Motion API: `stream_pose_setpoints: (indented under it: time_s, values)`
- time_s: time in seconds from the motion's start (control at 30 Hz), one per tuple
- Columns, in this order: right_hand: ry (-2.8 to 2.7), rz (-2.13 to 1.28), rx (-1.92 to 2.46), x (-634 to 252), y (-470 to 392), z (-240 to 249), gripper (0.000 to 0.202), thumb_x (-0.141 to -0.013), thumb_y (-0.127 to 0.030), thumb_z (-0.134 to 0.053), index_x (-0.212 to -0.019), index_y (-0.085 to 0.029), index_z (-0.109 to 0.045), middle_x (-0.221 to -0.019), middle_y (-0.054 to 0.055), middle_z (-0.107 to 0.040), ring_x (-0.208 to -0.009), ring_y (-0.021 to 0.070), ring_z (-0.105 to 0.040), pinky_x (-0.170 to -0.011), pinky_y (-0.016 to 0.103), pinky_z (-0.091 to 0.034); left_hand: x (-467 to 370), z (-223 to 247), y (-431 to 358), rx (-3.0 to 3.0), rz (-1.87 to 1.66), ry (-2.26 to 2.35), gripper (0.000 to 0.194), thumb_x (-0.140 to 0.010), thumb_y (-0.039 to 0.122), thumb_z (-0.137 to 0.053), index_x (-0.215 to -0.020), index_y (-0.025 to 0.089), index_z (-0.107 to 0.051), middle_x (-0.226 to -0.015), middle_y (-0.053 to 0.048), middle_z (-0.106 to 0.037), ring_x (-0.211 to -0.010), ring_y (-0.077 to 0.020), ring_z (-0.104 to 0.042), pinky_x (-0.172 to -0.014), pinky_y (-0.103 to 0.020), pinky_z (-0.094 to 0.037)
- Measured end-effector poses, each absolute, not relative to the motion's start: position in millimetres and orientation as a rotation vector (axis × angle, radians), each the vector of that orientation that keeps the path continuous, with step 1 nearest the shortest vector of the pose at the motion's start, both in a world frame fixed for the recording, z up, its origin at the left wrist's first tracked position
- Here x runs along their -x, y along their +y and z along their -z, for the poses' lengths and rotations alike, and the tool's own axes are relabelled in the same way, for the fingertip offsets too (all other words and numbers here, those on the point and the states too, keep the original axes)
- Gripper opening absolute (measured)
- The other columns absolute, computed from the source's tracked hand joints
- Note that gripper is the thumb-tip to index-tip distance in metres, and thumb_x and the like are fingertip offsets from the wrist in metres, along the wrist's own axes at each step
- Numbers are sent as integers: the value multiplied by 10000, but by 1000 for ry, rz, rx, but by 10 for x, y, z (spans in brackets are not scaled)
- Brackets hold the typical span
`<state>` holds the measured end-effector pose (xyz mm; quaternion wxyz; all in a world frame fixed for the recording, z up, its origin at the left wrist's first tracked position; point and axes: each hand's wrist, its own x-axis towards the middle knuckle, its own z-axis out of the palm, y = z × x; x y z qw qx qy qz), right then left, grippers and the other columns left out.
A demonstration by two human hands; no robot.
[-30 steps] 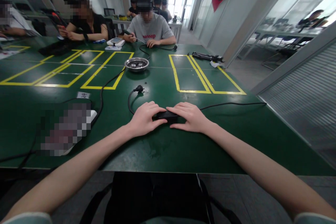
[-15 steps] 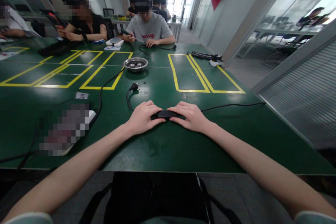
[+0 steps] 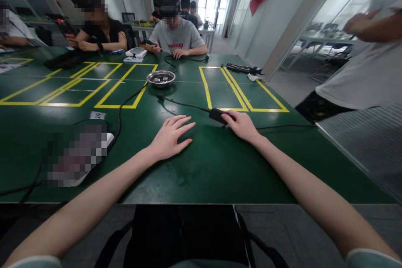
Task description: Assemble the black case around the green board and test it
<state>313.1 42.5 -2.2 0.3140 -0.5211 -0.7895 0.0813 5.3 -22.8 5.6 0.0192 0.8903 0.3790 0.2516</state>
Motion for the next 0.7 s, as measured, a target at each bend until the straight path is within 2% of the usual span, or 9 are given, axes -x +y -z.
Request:
stream_pose_setpoints:
  time_s: [0.07, 0.17, 0.27, 0.37, 0.5, 0.6, 0.7]
  values:
    - [-1848, -363, 1434, -3301, 542, 14, 583, -966, -667, -447, -812, -181, -727, -640, 54, -678, -586, 202, -592, -555, 292, -395, -45, -34, -223, -2758, -730, 1156, 393, -963, 311, -653, -1348, 236, -665, -1470, -129, -608, -1385, -322, -506, -1129, -569, -427]
    - [-1517, -493, 1502, -3498, 649, 3, 659, -926, -755, -430, -664, -189, -645, -470, 0, -490, -437, 148, -409, -469, 288, -301, -47, -7, -217, -2737, -681, 1147, 310, -964, 321, -652, -1247, 211, -714, -1411, -123, -651, -1352, -314, -536, -1116, -554, -443]
    - [-1292, -472, 1490, -3641, 707, 4, 648, -914, -778, -421, -653, -209, -590, -475, -5, -478, -414, 134, -340, -442, 293, -254, -49, -10, -216, -2702, -685, 1146, 371, -965, 313, -648, -1322, 211, -670, -1403, -122, -657, -1343, -304, -544, -1113, -539, -447]
    - [-1282, -333, 1564, -3812, 753, 5, 650, -927, -766, -391, -654, -209, -585, -529, 30, -545, -467, 153, -395, -477, 304, -288, -45, -24, -222, -2671, -697, 1150, 450, -963, 305, -648, -1403, 218, -610, -1408, -124, -654, -1348, -299, -540, -1123, -534, -440]
    - [-1471, -79, 1848, -4092, 807, 17, 588, -947, -658, -451, -668, -185, -658, -647, 102, -649, -636, 217, -537, -578, 322, -342, -39, -16, -226, -2647, -673, 1154, 432, -957, 298, -659, -1375, 196, -627, -1404, -124, -658, -1356, -300, -534, -1132, -528, -430]
    - [-1493, -31, 2079, -4232, 838, 54, 546, -968, -567, -445, -781, -155, -751, -811, 169, -738, -763, 282, -622, -629, 343, -389, -39, 3, -222, -2636, -661, 1161, 421, -954, 304, -663, -1359, 194, -639, -1389, -118, -667, -1349, -297, -538, -1134, -517, -428]
    - [-1521, 29, 2142, -4307, 863, 107, 556, -986, -553, -415, -907, -152, -792, -886, 179, -760, -857, 318, -659, -686, 356, -438, -41, 16, -218, -2632, -657, 1161, 421, -955, 315, -662, -1361, 203, -640, -1383, -112, -671, -1342, -294, -540, -1136, -511, -425]
